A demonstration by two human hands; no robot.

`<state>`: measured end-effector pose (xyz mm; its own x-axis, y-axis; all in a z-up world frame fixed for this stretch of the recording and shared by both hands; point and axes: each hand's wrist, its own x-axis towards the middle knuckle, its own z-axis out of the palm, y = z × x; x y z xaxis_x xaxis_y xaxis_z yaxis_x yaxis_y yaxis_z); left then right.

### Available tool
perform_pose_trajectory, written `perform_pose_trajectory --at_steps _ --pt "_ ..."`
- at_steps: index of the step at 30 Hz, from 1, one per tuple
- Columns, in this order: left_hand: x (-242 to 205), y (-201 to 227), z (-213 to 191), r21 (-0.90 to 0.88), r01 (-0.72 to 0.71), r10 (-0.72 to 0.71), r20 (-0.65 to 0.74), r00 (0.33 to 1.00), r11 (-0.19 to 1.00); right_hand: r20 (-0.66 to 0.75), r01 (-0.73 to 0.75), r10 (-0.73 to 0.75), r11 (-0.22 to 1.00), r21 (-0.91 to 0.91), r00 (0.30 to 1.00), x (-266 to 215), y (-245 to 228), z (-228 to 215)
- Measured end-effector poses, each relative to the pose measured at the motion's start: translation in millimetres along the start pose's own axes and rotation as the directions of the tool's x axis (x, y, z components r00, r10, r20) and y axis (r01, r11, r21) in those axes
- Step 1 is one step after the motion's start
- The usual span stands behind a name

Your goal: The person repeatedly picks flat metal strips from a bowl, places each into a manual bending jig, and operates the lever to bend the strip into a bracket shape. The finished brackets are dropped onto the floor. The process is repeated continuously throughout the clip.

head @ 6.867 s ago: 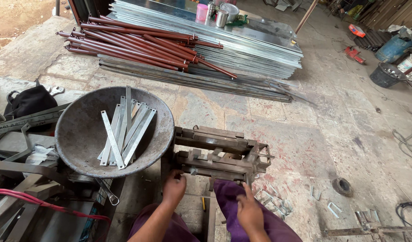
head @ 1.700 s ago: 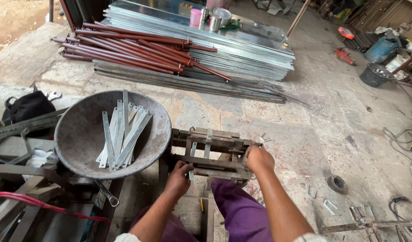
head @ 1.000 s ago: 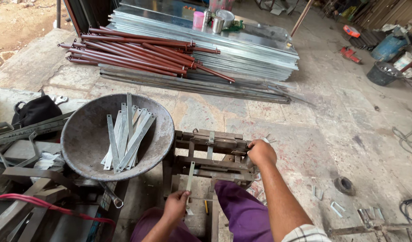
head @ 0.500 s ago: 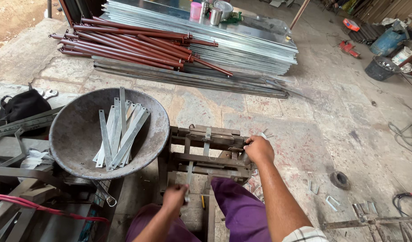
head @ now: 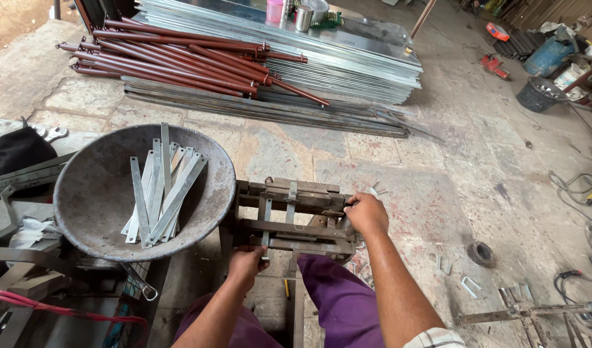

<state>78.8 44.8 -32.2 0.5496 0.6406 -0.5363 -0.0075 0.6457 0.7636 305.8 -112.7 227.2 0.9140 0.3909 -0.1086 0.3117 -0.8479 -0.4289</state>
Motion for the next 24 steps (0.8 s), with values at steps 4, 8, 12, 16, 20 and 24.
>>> perform_pose_trajectory --at_steps 4,8,12,16,20,24 --pt "7 1 5 -0.054 -0.023 0.024 0.023 0.999 0.998 0.015 -0.019 0.019 1.0 -0.001 1.0 -5 -3 -2" --pt "-9 10 9 0.004 0.006 -0.006 -0.022 1.0 1.0 0.0 -0.008 0.008 1.0 -0.008 1.0 -8 -7 -5" --pt "-25 22 12 0.052 0.042 -0.04 -0.048 0.998 0.998 0.045 -0.063 0.061 0.998 0.024 0.997 -12 -12 -9" --pt "-22 24 14 0.034 0.032 -0.031 -0.043 0.999 0.999 0.043 -0.051 0.05 0.999 0.013 0.998 -13 -14 -10" --pt "-19 22 14 0.022 0.048 -0.047 -0.048 0.998 0.999 0.057 -0.04 0.039 0.999 0.022 0.998 -16 -12 -10" --pt "-18 20 14 0.035 0.022 -0.021 -0.042 0.999 0.999 0.1 -0.019 0.021 0.999 -0.027 0.995 -20 -5 -5"
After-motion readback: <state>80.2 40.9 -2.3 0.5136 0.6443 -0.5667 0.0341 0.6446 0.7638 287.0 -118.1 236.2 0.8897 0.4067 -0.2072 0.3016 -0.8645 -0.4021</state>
